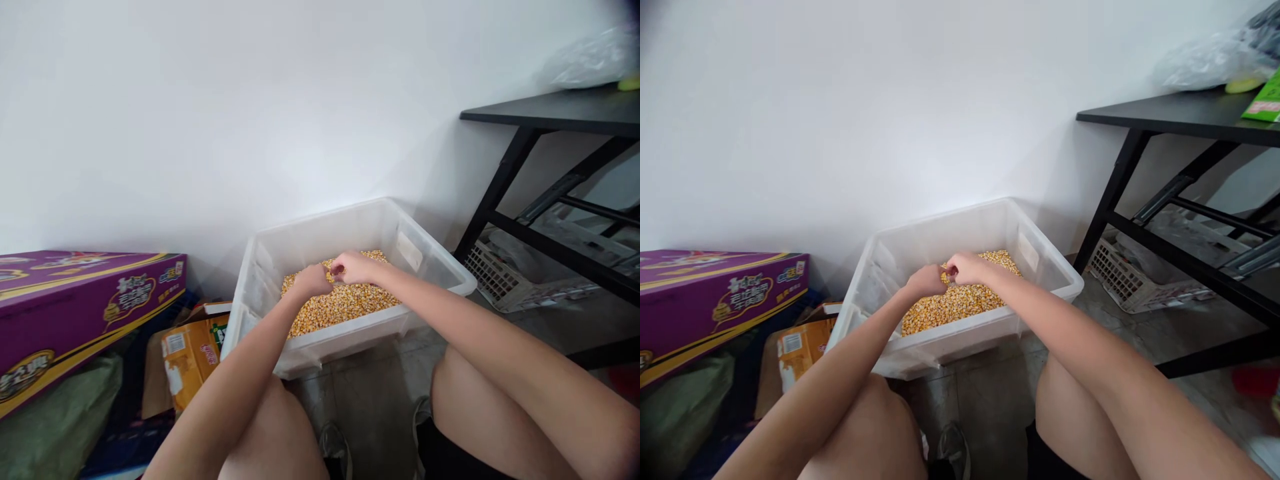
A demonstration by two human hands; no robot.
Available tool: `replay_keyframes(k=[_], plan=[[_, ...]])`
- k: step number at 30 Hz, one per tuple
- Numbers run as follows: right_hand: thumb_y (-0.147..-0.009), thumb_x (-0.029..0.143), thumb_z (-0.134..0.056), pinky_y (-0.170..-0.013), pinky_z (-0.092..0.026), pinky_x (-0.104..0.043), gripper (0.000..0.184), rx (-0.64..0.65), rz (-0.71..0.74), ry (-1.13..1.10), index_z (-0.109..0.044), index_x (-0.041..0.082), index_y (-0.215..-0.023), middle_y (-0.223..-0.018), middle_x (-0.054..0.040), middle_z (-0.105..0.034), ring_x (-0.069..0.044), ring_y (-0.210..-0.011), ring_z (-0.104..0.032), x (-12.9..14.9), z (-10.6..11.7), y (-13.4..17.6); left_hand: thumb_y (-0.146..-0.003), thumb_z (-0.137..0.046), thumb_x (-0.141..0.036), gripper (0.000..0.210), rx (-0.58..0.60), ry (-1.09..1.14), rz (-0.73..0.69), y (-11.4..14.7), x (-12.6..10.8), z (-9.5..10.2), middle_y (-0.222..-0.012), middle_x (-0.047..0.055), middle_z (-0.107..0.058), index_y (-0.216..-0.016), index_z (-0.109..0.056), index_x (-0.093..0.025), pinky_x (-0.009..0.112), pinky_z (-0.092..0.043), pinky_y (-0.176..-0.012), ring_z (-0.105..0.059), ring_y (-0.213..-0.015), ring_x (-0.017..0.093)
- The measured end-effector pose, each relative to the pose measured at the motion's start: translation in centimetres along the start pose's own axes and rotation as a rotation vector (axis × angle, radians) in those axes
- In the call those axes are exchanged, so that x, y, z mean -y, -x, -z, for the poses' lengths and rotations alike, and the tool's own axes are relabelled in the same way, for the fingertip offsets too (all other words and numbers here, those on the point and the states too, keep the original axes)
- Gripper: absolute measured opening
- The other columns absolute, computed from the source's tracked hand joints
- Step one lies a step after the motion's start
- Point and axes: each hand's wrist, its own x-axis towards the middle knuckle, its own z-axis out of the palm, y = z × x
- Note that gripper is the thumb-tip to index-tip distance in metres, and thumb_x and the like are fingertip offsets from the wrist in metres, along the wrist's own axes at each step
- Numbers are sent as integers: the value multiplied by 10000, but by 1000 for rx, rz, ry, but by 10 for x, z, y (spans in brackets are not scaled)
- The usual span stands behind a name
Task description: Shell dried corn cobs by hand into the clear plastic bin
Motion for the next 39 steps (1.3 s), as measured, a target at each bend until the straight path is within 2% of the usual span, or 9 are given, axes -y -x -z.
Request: replay_keyframes(k=[6,11,14,19,22,25,28,32,39], plan=[[-698,175,-585,-506,-262,-250,125,50,98,326,-680,153,-776,-686,-65,-657,-131,-555,-518,14,2,4,-568,-596,-258,406,34,-36,-23,-1,2,-1,-900,84,-683,-969,-643,-211,276,-485,-609,-639,-802,243],[-713,151,-559,-551,-326,-262,195,81,99,470,-711,139,-834,-781,-135,-684,-195,-657,-605,23,0,5,-561,-598,-249,361,67,-82,-47,-4,4,-6,-874,93,-682,-914,-652,-198,286,-484,-591,-641,-785,260],[-717,152,-541,-555,-339,-258,213,84,98,434,-720,139,-830,-797,-136,-690,-191,-657,-610,23,-1,4,-560,-601,-236,364,59,-90,-106,-3,4,-8,-894,86,-682,-919,-653,-206,278,-479,-608,-639,-792,252],[-664,133,-546,-533,-325,-231,238,78,55,237,-726,159,-817,-736,-64,-692,-145,-609,-575,8,0,0,-570,-569,-217,358,14,-106,-199,-1,0,-7,-856,77,-676,-919,-650,-207,272,-468,-609,-634,-778,243],[-675,160,-556,-546,-338,-217,238,70,-68,96,-727,173,-841,-740,-37,-693,-130,-622,-568,-7,2,-3,-578,-555,-212,412,1,-100,-198,0,-2,-2,-854,74,-673,-982,-639,-221,279,-470,-619,-633,-790,246],[-644,154,-595,-570,-355,-210,311,13,-200,94,-718,205,-925,-829,-31,-701,-137,-674,-585,-18,5,-3,-592,-553,-214,427,-16,-90,-184,0,-2,2,-922,81,-671,-1012,-632,-219,284,-474,-673,-628,-845,244],[-618,148,-626,-606,-366,-201,414,-50,-134,77,-691,227,-1019,-920,-22,-696,-143,-740,-592,-15,6,0,-601,-558,-233,418,-24,-100,-132,0,0,3,-938,99,-668,-1012,-626,-194,288,-477,-674,-628,-859,252],[-692,251,-627,-574,-334,-215,233,15,-22,51,-720,182,-894,-793,-39,-694,-134,-666,-569,4,4,4,-611,-565,-271,412,-8,-83,-133,-2,4,0,-934,114,-668,-1009,-624,-183,302,-479,-658,-630,-849,269],[-732,271,-623,-559,-286,-232,192,41,-21,144,-730,196,-871,-789,-50,-696,-131,-642,-549,19,8,5,-595,-555,-247,340,-18,-77,-163,-5,10,-1,-847,94,-677,-918,-642,-189,282,-467,-619,-639,-785,254]])
